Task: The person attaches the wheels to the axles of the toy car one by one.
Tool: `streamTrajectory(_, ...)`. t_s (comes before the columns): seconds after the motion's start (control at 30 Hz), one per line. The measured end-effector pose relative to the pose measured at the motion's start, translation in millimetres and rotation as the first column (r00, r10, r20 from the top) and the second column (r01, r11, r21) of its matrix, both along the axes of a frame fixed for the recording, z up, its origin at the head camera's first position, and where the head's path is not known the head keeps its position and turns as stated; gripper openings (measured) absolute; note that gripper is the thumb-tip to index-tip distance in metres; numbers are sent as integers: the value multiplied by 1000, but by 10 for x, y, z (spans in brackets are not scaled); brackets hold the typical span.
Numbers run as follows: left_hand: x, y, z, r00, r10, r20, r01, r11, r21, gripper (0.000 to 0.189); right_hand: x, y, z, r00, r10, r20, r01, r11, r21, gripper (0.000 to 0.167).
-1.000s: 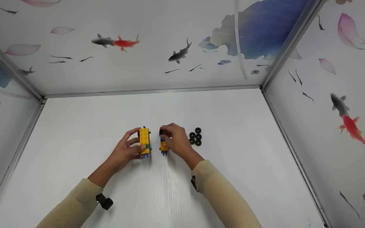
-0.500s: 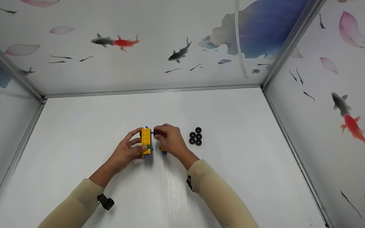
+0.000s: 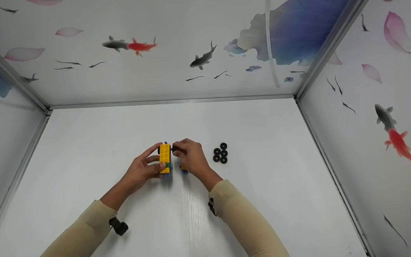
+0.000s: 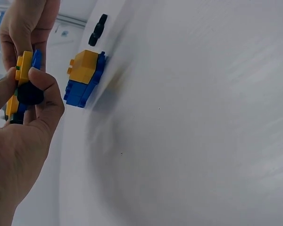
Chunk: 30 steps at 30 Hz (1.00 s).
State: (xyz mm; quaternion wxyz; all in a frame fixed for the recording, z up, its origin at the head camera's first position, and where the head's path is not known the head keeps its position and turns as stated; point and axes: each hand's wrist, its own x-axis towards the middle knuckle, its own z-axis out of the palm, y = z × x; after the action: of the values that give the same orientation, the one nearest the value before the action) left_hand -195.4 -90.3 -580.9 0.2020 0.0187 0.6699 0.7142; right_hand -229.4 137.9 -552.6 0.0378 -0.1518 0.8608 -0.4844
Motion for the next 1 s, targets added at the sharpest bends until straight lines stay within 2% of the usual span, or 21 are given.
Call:
streamTrajectory(0.23,4,8,12,1000,-19,-25,17,998,-55,86,19,-39,18,999,-8,-42,10,999,53,32)
streamTrajectory(0.53,-1,33,11,999,-15,-35,13,998,-65,86,13,-39,-3,991,24,-132,-8,993,118,30)
streamTrajectory(1.0,-7,57,27,998,-26,-55,22,997,-68,86,14,-56,29,990,19,-136,4,987,161,30)
